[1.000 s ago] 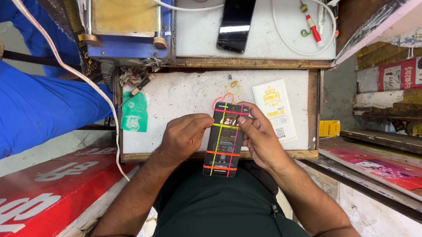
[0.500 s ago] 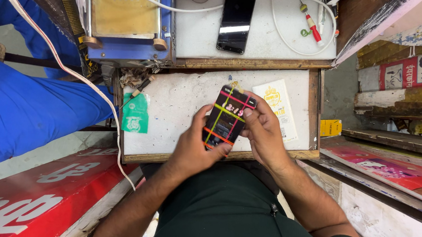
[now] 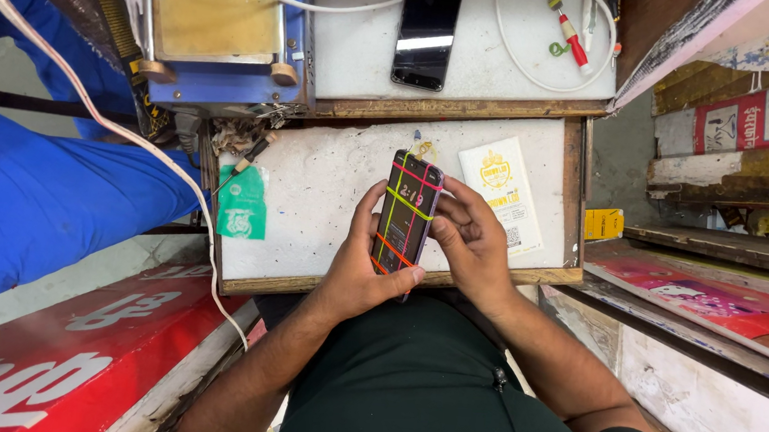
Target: The person secures a smartphone with multiple rubber bands, then wipes the screen of a second phone with a green cloth. The person handles cash at the end of the clip.
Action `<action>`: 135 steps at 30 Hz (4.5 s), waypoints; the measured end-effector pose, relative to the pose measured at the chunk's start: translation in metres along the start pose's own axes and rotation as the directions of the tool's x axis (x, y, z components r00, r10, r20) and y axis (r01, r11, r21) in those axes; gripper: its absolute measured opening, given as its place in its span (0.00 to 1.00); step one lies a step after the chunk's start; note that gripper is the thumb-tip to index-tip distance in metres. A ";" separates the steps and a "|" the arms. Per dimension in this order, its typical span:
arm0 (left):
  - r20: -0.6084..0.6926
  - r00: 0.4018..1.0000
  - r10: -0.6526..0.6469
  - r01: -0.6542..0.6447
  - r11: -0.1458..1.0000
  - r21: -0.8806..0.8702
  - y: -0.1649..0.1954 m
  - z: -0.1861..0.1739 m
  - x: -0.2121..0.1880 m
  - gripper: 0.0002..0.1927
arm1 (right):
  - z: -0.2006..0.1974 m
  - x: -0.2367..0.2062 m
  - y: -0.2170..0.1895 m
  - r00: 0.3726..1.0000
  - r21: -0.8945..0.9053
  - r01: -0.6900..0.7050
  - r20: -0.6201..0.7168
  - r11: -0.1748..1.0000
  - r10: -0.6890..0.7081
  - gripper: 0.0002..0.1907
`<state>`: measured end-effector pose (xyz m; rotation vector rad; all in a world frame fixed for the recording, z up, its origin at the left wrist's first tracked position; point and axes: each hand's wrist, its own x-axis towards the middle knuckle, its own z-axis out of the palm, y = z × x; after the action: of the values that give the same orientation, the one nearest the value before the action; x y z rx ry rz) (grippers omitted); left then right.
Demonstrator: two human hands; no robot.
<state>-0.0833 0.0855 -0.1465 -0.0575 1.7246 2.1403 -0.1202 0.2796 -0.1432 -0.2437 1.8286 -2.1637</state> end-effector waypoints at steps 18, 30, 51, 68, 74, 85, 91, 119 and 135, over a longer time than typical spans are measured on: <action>0.408 0.886 0.219 0.229 0.560 -0.796 -0.029 -0.010 -0.002 0.48 | 0.012 0.002 -0.018 0.928 -0.580 0.335 0.066 0.742 -0.367 0.07; 0.413 0.821 0.394 0.309 0.301 -0.902 -0.028 -0.011 -0.004 0.49 | 0.005 -0.009 -0.004 0.952 -0.217 0.293 -0.023 0.931 -0.305 0.11; 0.446 0.843 0.300 0.159 0.653 -0.740 -0.033 -0.011 -0.005 0.50 | 0.000 -0.024 -0.008 0.934 -0.507 0.333 0.065 0.795 -0.350 0.12; -0.333 0.930 0.152 -0.341 0.692 -0.636 -0.009 0.046 0.023 0.29 | 0.013 0.014 0.020 0.797 -0.121 0.499 -0.326 0.858 -0.509 0.27; -0.328 0.923 0.202 -0.367 0.720 -0.589 -0.003 0.063 0.027 0.31 | 0.003 0.010 0.027 0.740 -0.174 0.517 -0.402 0.838 -0.540 0.30; -0.148 0.915 0.376 -0.365 0.926 0.096 0.027 0.038 0.024 0.23 | 0.006 0.014 -0.010 0.969 0.487 -0.053 -0.184 0.872 0.162 0.25; -0.243 0.714 0.656 -0.565 0.746 0.352 0.020 0.034 0.022 0.22 | 0.018 0.018 -0.024 0.975 0.584 -0.024 -0.164 0.811 0.147 0.25; -0.328 0.871 0.366 -0.383 0.924 0.012 0.006 0.007 0.015 0.32 | 0.001 0.014 0.014 0.967 0.575 0.088 -0.247 0.814 0.070 0.21; -0.475 0.880 0.003 -0.215 0.894 -0.392 -0.045 -0.019 -0.016 0.23 | -0.006 0.019 0.018 0.963 -0.545 -0.172 0.083 0.820 0.257 0.09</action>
<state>-0.0584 0.0710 -0.1883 -0.6610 1.4503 2.7338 -0.1381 0.2758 -0.1630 -0.2932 2.2090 -1.4030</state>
